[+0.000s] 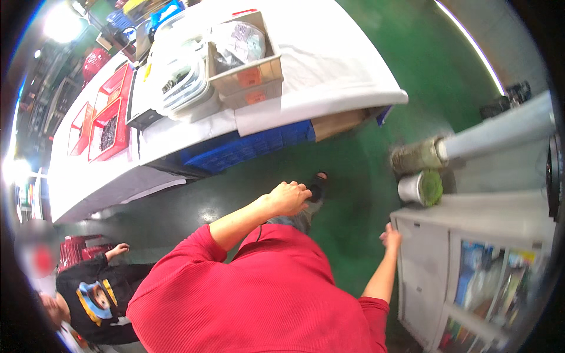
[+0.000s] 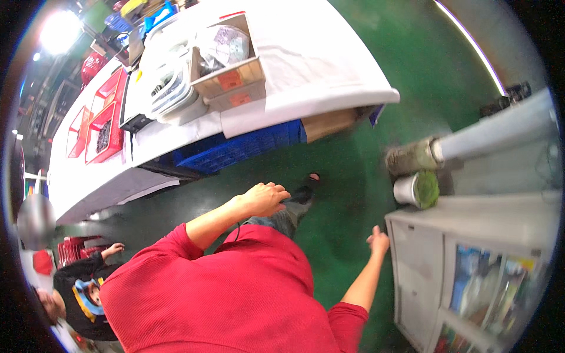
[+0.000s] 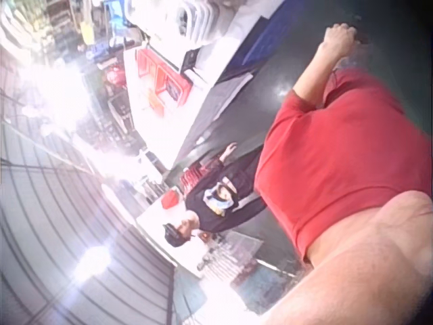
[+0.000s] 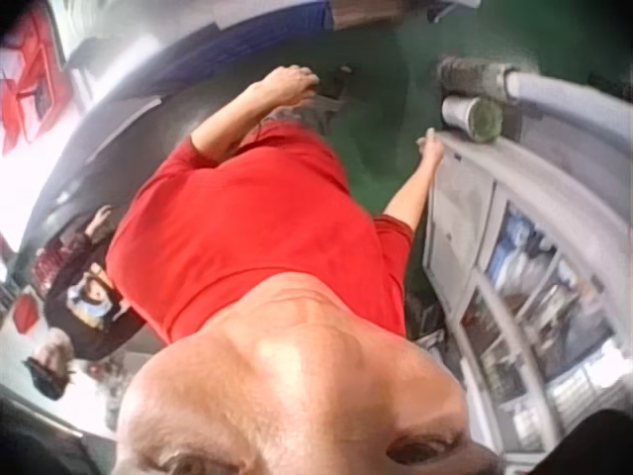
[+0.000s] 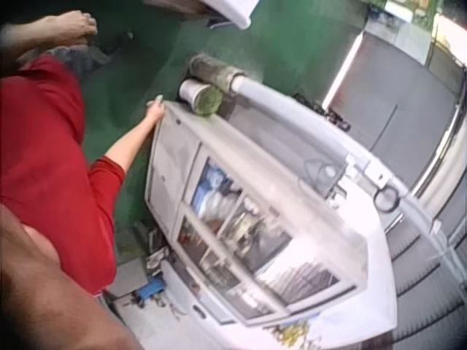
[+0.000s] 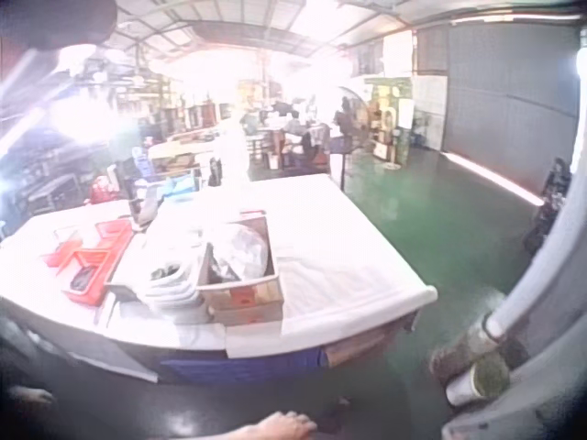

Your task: The person opens a freezer, retrieves a crate, and walks to a table. They then sit on the floor and repeatedly pick up plastic-wrapped items from the crate, inspect them, and place them on a cardboard sheet.

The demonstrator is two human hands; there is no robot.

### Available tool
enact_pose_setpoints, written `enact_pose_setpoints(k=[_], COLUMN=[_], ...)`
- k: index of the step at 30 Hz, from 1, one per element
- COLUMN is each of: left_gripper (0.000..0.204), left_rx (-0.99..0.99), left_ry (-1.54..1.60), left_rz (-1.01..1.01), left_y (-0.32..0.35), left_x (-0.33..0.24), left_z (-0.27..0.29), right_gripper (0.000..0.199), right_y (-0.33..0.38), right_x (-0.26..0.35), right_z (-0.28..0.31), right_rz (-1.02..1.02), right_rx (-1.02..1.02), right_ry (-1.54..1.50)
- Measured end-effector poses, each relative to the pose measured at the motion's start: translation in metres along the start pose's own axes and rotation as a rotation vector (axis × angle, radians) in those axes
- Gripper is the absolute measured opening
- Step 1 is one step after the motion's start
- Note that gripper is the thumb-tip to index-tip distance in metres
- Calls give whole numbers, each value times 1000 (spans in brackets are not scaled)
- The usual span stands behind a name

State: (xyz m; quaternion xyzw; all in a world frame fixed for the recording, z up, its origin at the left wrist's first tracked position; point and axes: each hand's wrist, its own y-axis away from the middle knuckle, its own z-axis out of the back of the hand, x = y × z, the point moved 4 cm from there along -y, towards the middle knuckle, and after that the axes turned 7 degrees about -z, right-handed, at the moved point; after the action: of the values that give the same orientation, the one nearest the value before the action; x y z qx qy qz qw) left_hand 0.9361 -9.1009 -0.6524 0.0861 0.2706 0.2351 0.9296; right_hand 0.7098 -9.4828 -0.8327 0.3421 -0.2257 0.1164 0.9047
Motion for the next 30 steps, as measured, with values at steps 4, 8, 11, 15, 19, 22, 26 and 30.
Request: enact_pose_setpoints(k=[4,8,11,15,19,22,26,30], left_gripper=[31,32,32,31,29,30,33,34], left_rx=[114,25,-43,-244,-400,-345,-403,-490], left_ry=[-71,-25,13,-32,103,205,351,458], left_rz=[154,23,-59,51,417,603,704,849], left_y=[-121,-252,-323,-397,-404,-394,-390,-378], left_x=[50,32,24,47,73,73,62,76], left_z=[24,86,135,193,185,175,187,200], right_gripper=[44,33,19,20,27,33,41,31], right_y=[-113,-191,-245,-309,-406,-458,-528,-523], right_x=[161,195,158,132,143,262,394,514], right_z=[9,-8,-12,38,71,87,81,36], right_rz=[169,128,157,-18,-226,-63,352,251], right_rx=[-20,306,365,551,587,570,451,482], right_ry=[-265,-120,76,493,436,811,618,442])
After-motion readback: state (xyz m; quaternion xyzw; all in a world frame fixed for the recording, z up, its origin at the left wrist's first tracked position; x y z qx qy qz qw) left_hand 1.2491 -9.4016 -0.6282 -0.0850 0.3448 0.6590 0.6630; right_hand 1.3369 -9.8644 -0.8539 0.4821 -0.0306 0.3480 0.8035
